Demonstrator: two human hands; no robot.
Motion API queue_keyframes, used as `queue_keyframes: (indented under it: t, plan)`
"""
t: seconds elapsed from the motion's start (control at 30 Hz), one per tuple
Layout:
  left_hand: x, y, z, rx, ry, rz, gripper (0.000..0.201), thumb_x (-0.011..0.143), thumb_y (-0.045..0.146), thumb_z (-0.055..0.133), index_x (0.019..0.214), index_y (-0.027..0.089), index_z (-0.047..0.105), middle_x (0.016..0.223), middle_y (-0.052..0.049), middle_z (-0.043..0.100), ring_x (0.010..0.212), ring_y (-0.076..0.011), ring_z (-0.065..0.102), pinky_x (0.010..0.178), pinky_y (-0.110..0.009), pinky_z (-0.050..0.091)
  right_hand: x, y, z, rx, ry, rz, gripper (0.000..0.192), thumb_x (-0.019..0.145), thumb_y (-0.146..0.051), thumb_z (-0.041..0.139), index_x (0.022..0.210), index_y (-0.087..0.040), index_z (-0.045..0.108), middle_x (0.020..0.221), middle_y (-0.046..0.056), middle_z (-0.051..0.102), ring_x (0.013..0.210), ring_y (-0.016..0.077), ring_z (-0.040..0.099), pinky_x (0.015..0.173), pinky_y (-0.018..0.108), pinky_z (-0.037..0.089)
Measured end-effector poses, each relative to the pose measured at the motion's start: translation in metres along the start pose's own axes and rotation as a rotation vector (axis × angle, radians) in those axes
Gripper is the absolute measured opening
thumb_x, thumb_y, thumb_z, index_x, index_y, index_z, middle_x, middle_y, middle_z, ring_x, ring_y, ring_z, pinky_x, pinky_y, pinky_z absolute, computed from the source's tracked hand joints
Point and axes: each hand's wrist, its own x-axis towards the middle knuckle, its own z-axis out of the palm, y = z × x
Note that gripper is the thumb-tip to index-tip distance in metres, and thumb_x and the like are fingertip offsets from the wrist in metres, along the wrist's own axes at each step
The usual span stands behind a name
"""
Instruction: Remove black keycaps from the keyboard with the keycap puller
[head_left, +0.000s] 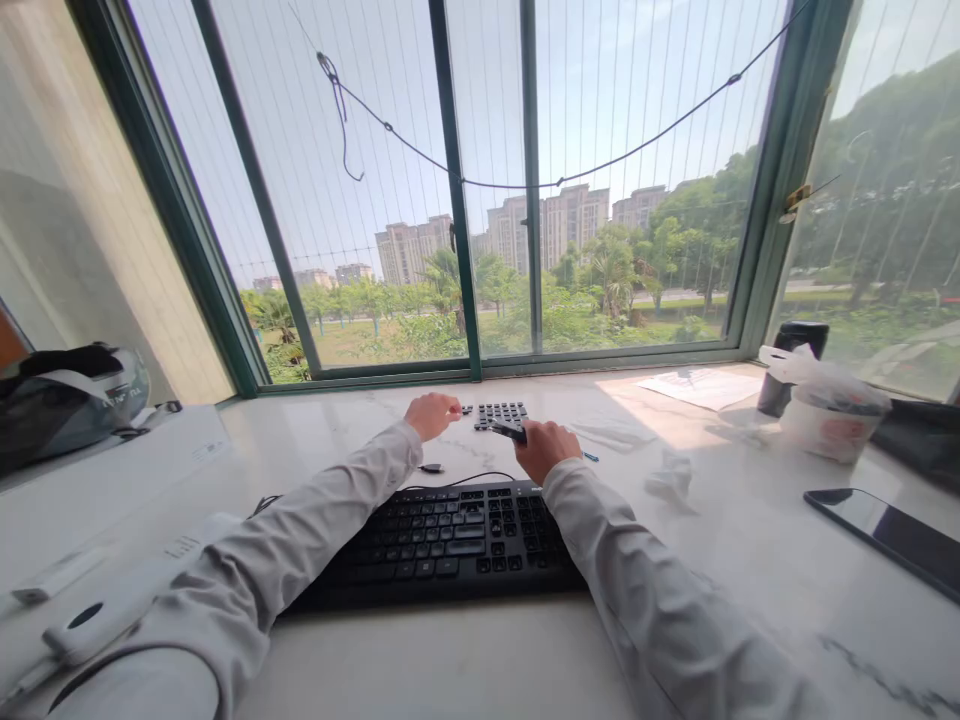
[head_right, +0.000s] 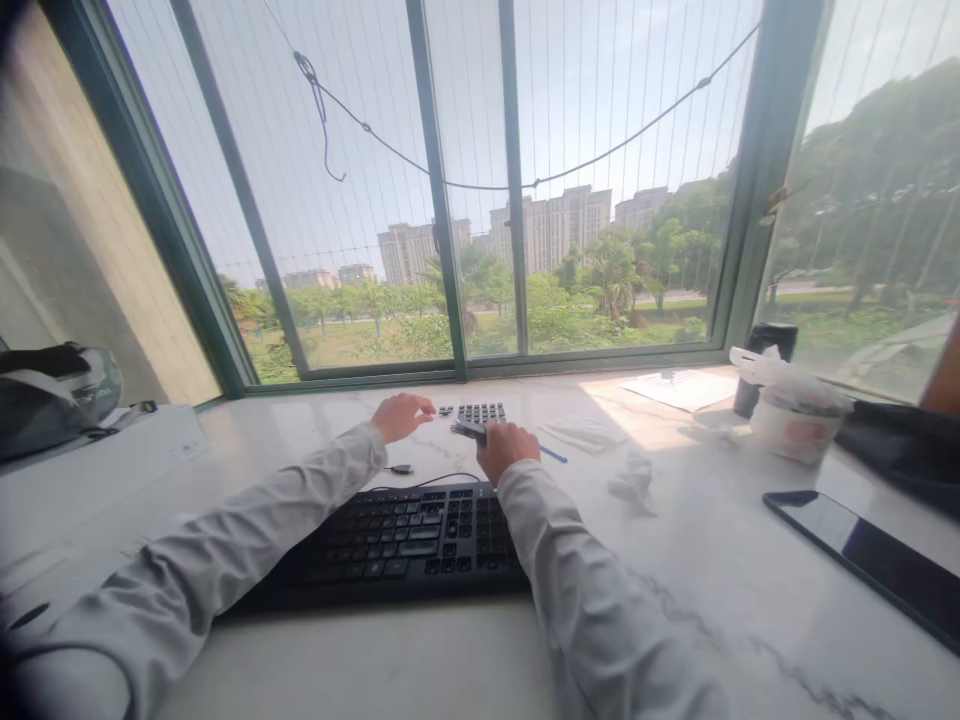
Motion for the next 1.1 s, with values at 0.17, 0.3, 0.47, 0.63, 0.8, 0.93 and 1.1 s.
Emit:
queue_keyframes:
  t: [0.17,0.3,0.47,0.63,0.8,0.93,1.1]
  plan:
    - [-0.066,0.024,-0.032,-0.174,0.016,0.114,0.027,0.086,0.047,0.055,0.094,0.029,0.073,0.097,0.001,0.073,0.086,-0.0185,0.065,0.078,-0.027,0.045,-0.001,-0.012,0.006,0.540,0.161,0.052,0.034,0.082,-0.046,0.050,0.060,-0.020,0.057,0.060,0.006,0.061,0.061,0.0199,0.058,0.057,0.029,0.038]
    - [-0.108,0.040,-0.041,-0.407,-0.034,0.157,0.032,0.086,0.047,0.055,0.096,0.023,0.074,0.096,-0.001,0.073,0.065,-0.0132,0.063,0.070,-0.024,0.046,-0.005,-0.031,0.009,1.329,0.040,0.249,0.044,0.075,-0.053,0.060,0.053,-0.023,0.035,0.039,-0.007,0.032,0.035,0.0085,0.029,0.037,0.024,0.023]
    - [-0.130,0.049,-0.031,-0.524,0.013,0.144,0.030,0.087,0.044,0.057,0.092,0.021,0.075,0.087,-0.002,0.074,0.064,-0.0132,0.060,0.066,-0.023,0.045,-0.016,-0.051,0.008,1.874,-0.020,0.379,0.051,0.074,-0.045,0.067,0.056,-0.023,0.024,0.039,-0.013,0.018,0.033,0.0035,0.013,0.032,0.020,0.010]
    - [-0.136,0.058,-0.022,-0.664,-0.042,0.170,0.032,0.084,0.047,0.060,0.091,0.020,0.075,0.087,-0.002,0.074,0.070,-0.0133,0.063,0.066,-0.021,0.046,-0.030,-0.063,0.006,1.993,-0.065,0.410,0.050,0.077,-0.042,0.066,0.056,-0.022,0.026,0.039,-0.012,0.021,0.033,0.0040,0.018,0.032,0.018,0.016]
    - [-0.141,0.064,-0.016,-0.681,-0.046,0.161,0.029,0.083,0.045,0.062,0.085,0.020,0.075,0.084,-0.001,0.074,0.072,-0.0139,0.064,0.067,-0.022,0.046,-0.038,-0.071,0.007,1.952,-0.081,0.408,0.049,0.076,-0.042,0.066,0.055,-0.021,0.028,0.038,-0.011,0.023,0.033,0.0046,0.020,0.032,0.019,0.018]
    - [-0.141,0.063,-0.009,-0.607,-0.023,0.134,0.028,0.081,0.047,0.063,0.090,0.022,0.073,0.085,0.001,0.074,0.074,-0.0153,0.064,0.067,-0.024,0.046,-0.042,-0.073,0.009,1.913,-0.085,0.361,0.047,0.075,-0.044,0.065,0.055,-0.022,0.028,0.039,-0.010,0.025,0.034,0.0055,0.023,0.033,0.020,0.021]
    - [-0.140,0.061,-0.006,-0.522,-0.037,0.179,0.021,0.084,0.041,0.059,0.085,0.025,0.073,0.088,0.002,0.074,0.081,-0.0160,0.065,0.073,-0.024,0.046,-0.042,-0.072,0.014,1.850,-0.051,0.400,0.047,0.073,-0.041,0.067,0.056,-0.022,0.027,0.039,-0.011,0.023,0.033,0.0052,0.022,0.032,0.020,0.021]
